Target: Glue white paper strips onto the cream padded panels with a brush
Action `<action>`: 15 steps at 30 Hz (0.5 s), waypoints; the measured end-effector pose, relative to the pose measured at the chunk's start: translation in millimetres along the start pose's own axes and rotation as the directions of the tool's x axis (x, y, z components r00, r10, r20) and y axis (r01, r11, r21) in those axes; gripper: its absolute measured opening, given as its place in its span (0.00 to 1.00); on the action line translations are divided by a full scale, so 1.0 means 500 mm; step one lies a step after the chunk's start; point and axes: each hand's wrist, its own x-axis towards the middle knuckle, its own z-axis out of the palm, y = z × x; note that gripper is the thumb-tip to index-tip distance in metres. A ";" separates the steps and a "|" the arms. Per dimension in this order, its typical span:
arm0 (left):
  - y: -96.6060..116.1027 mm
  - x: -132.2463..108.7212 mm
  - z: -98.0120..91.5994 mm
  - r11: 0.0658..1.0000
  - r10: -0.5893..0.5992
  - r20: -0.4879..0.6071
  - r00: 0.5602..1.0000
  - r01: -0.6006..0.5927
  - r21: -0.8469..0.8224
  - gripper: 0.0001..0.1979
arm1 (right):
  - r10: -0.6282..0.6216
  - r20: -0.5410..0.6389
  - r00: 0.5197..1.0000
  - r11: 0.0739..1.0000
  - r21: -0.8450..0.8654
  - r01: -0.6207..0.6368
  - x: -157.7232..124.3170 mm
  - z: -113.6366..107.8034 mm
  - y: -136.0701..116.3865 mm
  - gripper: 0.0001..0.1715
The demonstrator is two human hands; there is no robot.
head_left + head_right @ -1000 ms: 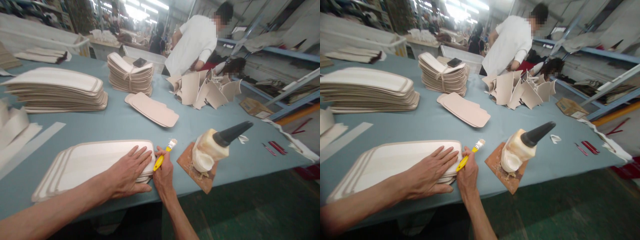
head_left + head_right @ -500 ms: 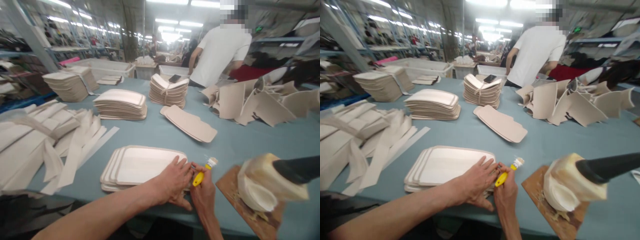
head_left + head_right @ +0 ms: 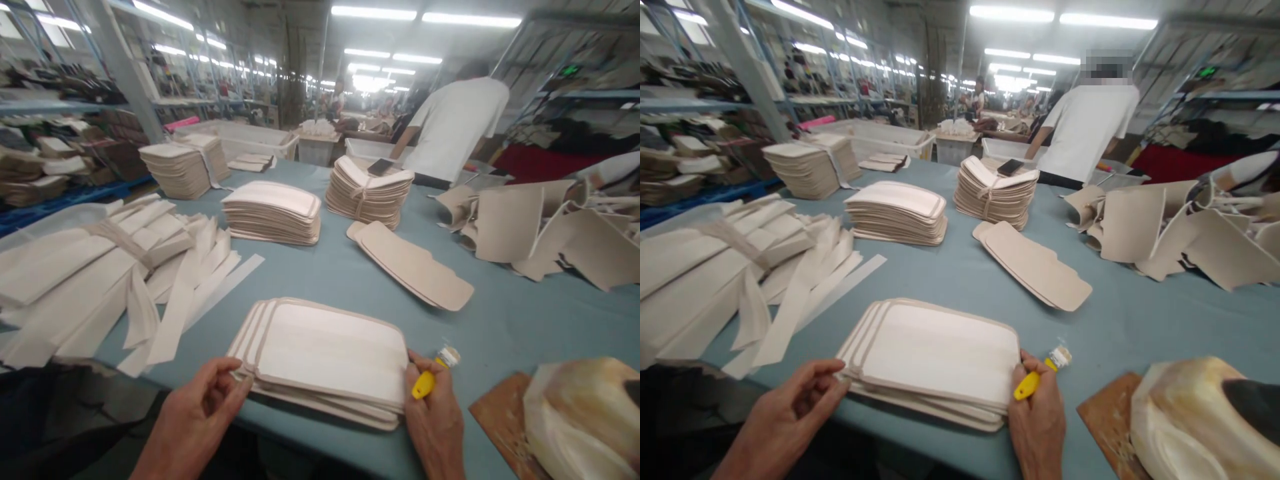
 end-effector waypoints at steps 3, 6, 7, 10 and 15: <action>-0.019 -0.038 0.026 0.944 -0.177 0.220 0.959 0.229 -0.239 0.31 | -0.038 -0.031 0.999 0.999 0.013 0.039 -0.004 -0.001 -0.002 0.29; -0.001 -0.051 0.059 0.841 -0.219 0.239 0.946 0.307 -0.446 0.33 | -0.178 -0.077 0.981 0.984 -0.004 0.178 -0.013 0.003 0.002 0.25; 0.009 -0.051 0.066 0.807 -0.224 0.225 0.948 0.310 -0.503 0.31 | -0.231 -0.076 0.970 0.973 -0.009 0.231 -0.016 0.005 0.004 0.22; 0.037 -0.048 0.072 0.709 -0.270 0.257 0.928 0.372 -0.600 0.28 | -0.329 -0.029 0.944 0.944 -0.005 0.329 -0.024 0.010 0.013 0.18; 0.055 -0.040 0.056 0.576 -0.385 0.232 0.893 0.429 -0.696 0.30 | -0.384 -0.003 0.923 0.922 -0.063 0.383 -0.029 0.011 0.022 0.16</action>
